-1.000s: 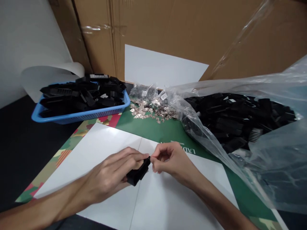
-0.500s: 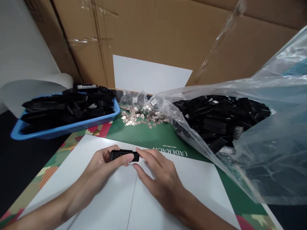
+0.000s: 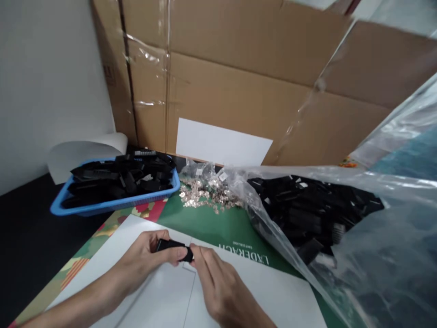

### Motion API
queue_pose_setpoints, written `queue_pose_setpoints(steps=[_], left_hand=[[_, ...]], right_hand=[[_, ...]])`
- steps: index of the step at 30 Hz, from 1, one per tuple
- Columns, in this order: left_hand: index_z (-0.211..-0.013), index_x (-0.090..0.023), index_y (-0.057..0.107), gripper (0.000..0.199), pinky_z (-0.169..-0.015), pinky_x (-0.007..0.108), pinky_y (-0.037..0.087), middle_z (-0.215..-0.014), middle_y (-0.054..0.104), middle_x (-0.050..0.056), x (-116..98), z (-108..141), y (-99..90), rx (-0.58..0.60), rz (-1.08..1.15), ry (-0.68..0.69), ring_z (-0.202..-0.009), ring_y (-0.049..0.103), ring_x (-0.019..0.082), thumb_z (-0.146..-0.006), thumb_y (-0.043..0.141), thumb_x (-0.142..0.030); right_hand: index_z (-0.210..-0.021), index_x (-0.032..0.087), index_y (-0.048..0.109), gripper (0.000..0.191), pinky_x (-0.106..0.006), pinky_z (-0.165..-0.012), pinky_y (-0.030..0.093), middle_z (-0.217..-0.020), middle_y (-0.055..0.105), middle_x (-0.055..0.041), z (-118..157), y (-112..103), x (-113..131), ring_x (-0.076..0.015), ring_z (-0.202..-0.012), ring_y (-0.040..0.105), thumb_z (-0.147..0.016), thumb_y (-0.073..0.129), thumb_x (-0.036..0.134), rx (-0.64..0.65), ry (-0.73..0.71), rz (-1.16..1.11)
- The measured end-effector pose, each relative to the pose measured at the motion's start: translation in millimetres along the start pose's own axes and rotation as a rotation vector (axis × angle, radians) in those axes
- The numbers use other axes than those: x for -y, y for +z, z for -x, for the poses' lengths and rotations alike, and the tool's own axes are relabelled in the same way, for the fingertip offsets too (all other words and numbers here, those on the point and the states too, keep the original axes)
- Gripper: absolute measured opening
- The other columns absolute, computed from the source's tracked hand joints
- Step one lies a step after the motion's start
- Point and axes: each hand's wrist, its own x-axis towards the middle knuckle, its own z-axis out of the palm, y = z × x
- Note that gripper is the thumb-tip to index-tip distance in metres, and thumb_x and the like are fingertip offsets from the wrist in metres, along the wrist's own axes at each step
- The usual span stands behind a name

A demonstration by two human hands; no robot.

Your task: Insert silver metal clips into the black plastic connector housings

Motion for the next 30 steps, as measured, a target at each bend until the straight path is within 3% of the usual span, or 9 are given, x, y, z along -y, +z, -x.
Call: queue_pose_setpoints(steps=[2,4,8,12,16,20,23,25,30], left_hand=[[-0.062,-0.019,0.062,0.038,-0.067,0.027,0.035,-0.064,0.063,-0.001,1.0,-2.8,-4.3,-0.002,0.033,0.019,-0.067,0.052,0.017,-0.072,0.086,-0.046],[-0.063,-0.019,0.062,0.039,-0.067,0.027,0.037,-0.065,0.065,-0.001,2.8,-7.0,-7.6,0.001,0.082,0.041,-0.068,0.055,0.018,-0.069,0.088,-0.047],[-0.070,-0.019,0.064,0.042,-0.067,0.028,0.040,-0.063,0.067,-0.001,9.2,-16.9,-11.2,0.004,0.137,0.042,-0.065,0.058,0.018,-0.060,0.094,-0.047],[-0.078,-0.017,0.069,0.044,-0.064,0.028,0.042,-0.068,0.067,-0.001,14.5,-22.3,-9.6,0.037,0.150,0.038,-0.061,0.054,0.015,-0.059,0.095,-0.047],[-0.088,-0.016,0.073,0.041,-0.064,0.027,0.041,-0.078,0.067,0.002,10.6,-17.7,-9.2,0.081,0.145,0.105,-0.073,0.056,0.017,-0.070,0.089,-0.049],[-0.098,-0.019,0.070,0.029,-0.072,0.027,0.043,-0.086,0.068,0.000,6.1,-9.5,-11.2,0.120,0.208,0.098,-0.080,0.058,0.018,-0.076,0.080,-0.035],[-0.104,-0.021,0.062,0.024,-0.075,0.033,0.051,-0.087,0.067,0.002,8.7,-6.7,-9.0,0.214,0.405,0.033,-0.081,0.064,0.021,-0.085,0.070,-0.034],[-0.110,-0.023,0.055,0.024,-0.068,0.036,0.054,-0.089,0.066,0.002,11.8,-6.2,-6.3,0.278,0.518,-0.002,-0.076,0.068,0.023,-0.091,0.063,-0.037],[-0.123,-0.023,0.053,0.036,-0.058,0.025,0.044,-0.090,0.063,0.001,10.4,-2.3,-5.5,0.272,0.403,-0.038,-0.067,0.060,0.015,-0.095,0.062,-0.044]], right_hand=[[-0.128,-0.003,0.062,0.034,-0.030,-0.059,0.060,-0.097,0.075,-0.0170,-3.3,6.7,-6.6,-0.0242,-0.083,0.074,-0.104,0.038,0.004,-0.061,-0.024,-0.035],[-0.129,0.005,0.062,0.031,-0.033,-0.067,0.062,-0.099,0.075,-0.0141,-6.5,12.2,-19.0,-0.0244,-0.086,0.073,-0.109,0.042,0.015,-0.097,-0.002,-0.111],[-0.134,0.020,0.064,0.033,-0.041,-0.087,0.063,-0.117,0.070,-0.0125,-15.5,19.3,-61.3,-0.0277,-0.107,0.068,-0.107,0.052,0.034,-0.090,0.264,-0.167],[-0.104,0.022,0.074,0.018,-0.041,-0.080,0.061,-0.102,0.068,-0.0095,-23.2,32.4,-102.4,-0.0269,-0.095,0.067,-0.102,0.056,0.026,-0.094,0.468,-0.052],[-0.083,0.020,0.068,0.024,-0.039,-0.077,0.059,-0.090,0.068,-0.0079,-24.2,43.9,-116.8,-0.0266,-0.088,0.067,-0.102,0.055,0.027,-0.068,0.524,-0.061],[-0.092,0.019,0.067,0.023,-0.039,-0.079,0.059,-0.092,0.069,-0.0080,-20.8,36.3,-108.0,-0.0257,-0.088,0.069,-0.104,0.050,0.027,-0.060,0.545,-0.158],[-0.106,0.019,0.065,0.016,-0.033,-0.078,0.060,-0.100,0.072,-0.0072,-16.2,21.2,-87.3,-0.0208,-0.086,0.072,-0.106,0.052,0.028,-0.064,0.538,-0.279],[-0.109,0.020,0.064,0.013,-0.031,-0.081,0.061,-0.106,0.073,-0.0075,-14.1,10.4,-67.8,-0.0196,-0.089,0.073,-0.106,0.054,0.027,-0.077,0.506,-0.413],[-0.107,0.022,0.067,0.012,-0.030,-0.088,0.059,-0.109,0.073,-0.0057,-17.7,-9.9,-28.0,-0.0188,-0.099,0.072,-0.101,0.059,0.016,-0.090,0.457,-0.674]])
